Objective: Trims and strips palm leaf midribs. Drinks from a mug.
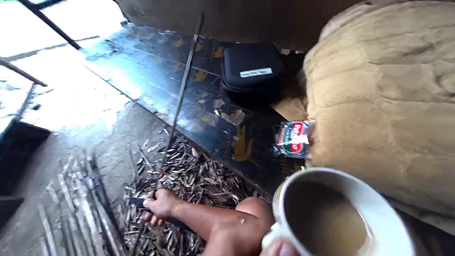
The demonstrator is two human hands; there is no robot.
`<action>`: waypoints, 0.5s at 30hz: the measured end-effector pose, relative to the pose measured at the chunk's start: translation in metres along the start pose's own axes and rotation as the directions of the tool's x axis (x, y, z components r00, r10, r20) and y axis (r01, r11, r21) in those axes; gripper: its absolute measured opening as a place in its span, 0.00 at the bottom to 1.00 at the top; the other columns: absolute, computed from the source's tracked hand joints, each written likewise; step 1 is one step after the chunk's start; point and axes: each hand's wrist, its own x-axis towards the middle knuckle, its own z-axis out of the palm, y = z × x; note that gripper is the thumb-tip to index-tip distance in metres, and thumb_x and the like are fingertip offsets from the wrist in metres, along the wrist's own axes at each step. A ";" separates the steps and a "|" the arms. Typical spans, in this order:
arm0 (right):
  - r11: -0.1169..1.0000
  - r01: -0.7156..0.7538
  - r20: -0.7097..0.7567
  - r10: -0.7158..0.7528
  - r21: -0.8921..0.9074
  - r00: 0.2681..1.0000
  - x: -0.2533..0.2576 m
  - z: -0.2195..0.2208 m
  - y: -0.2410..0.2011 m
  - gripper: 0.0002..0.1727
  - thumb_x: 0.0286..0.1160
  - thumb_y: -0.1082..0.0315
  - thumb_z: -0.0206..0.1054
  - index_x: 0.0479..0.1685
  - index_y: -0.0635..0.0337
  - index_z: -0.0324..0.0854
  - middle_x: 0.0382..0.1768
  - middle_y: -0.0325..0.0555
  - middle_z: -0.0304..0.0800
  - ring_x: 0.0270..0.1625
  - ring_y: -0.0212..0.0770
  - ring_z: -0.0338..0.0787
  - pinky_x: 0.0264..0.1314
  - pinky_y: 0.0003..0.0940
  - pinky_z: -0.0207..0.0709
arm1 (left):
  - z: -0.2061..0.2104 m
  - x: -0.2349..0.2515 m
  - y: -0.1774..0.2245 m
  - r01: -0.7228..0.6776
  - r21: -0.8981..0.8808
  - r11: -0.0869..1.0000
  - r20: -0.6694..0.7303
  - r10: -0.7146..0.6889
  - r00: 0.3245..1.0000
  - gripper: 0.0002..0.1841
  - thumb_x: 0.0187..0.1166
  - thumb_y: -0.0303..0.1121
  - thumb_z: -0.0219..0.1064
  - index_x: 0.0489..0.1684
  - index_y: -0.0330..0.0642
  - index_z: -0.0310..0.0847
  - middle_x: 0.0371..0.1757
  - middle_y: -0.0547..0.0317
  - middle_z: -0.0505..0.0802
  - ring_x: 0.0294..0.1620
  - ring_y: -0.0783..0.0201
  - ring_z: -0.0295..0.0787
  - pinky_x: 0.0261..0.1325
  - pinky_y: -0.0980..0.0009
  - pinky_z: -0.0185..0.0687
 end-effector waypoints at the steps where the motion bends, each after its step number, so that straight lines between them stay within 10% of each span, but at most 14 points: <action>1: 1.000 -0.007 0.008 0.007 -0.001 1.000 -0.001 0.001 0.001 0.23 0.95 0.55 0.51 0.76 0.60 0.72 0.44 0.51 0.90 0.29 0.38 0.86 0.33 0.36 0.81 | 0.000 0.008 -0.011 0.050 -0.009 0.999 -0.012 -0.050 0.999 0.23 0.94 0.41 0.50 0.35 0.33 0.84 0.28 0.58 0.88 0.29 0.71 0.86 0.33 0.70 0.85; 15: 1.000 0.008 -0.043 -0.008 0.008 0.999 0.006 0.014 0.012 0.20 0.94 0.59 0.52 0.74 0.61 0.72 0.32 0.46 0.93 0.21 0.37 0.87 0.25 0.33 0.81 | -0.009 0.083 -0.099 0.277 0.056 0.959 -0.223 -0.259 0.940 0.27 0.93 0.44 0.45 0.47 0.27 0.84 0.35 0.44 0.90 0.31 0.54 0.90 0.42 0.50 0.88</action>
